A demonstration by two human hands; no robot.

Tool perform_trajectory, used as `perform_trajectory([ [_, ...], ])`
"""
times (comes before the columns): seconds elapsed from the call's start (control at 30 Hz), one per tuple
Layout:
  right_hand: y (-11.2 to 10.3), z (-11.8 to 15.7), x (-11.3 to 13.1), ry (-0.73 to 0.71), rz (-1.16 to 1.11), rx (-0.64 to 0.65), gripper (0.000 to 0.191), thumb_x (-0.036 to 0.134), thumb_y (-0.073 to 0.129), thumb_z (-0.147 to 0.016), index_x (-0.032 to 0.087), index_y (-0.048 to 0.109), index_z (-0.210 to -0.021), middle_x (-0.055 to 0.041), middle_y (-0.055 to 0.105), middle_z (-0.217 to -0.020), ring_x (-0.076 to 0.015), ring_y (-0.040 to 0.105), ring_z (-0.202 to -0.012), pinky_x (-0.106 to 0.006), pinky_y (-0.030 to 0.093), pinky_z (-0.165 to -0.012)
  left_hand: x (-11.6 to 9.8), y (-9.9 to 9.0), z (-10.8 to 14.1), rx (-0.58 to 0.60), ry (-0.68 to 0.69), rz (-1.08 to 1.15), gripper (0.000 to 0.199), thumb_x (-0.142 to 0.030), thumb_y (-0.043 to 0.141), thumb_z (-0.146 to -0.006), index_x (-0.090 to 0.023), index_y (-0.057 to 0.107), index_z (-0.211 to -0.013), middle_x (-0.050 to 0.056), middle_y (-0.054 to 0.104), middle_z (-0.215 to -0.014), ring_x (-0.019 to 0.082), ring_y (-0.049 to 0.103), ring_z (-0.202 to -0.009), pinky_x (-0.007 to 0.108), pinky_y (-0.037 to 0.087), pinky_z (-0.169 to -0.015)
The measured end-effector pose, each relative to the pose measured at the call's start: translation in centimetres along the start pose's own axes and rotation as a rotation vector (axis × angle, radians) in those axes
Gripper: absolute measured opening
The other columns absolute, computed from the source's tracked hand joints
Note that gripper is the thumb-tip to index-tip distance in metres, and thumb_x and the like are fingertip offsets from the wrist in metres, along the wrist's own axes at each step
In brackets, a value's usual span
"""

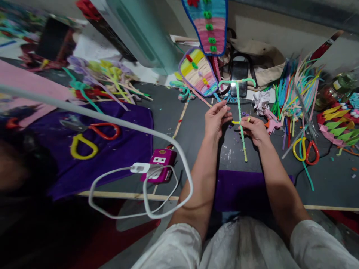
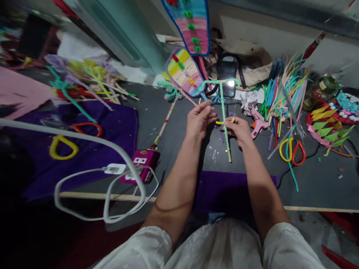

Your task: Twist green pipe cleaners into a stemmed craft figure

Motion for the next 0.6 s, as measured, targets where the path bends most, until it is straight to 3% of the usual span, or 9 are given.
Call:
perform_trajectory([
  [0.33,0.5,0.2,-0.4,0.040,-0.028,0.030,0.040,0.031,0.089,-0.047,0.018,0.067,-0.078,0.0049,0.066,-0.060,-0.0115,0.067,-0.057,-0.019,0.052,-0.047,0.2,-0.3,-0.3,-0.041,0.029,0.006,0.039,-0.028,0.088,-0.059,-0.021,0.074,-0.095,0.000,0.073,-0.081,0.009,0.063,-0.059,0.022,0.056,-0.060],
  [0.6,-0.6,-0.3,0.4,-0.060,-0.018,-0.061,0.041,0.032,0.090,-0.046,0.019,0.065,-0.075,0.0071,0.064,-0.061,-0.0097,0.063,-0.053,-0.020,0.054,-0.047,0.8,1.3,0.5,0.112,-0.039,-0.064,0.044,-0.022,0.087,-0.056,-0.018,0.074,-0.098,0.002,0.072,-0.084,0.011,0.065,-0.067,0.022,0.053,-0.058],
])
Point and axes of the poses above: each hand's wrist, its own z-axis away from the middle knuckle, its own y-axis out of the palm, x = y × z, the point moved 7 cm from there along -z, towards the middle knuckle
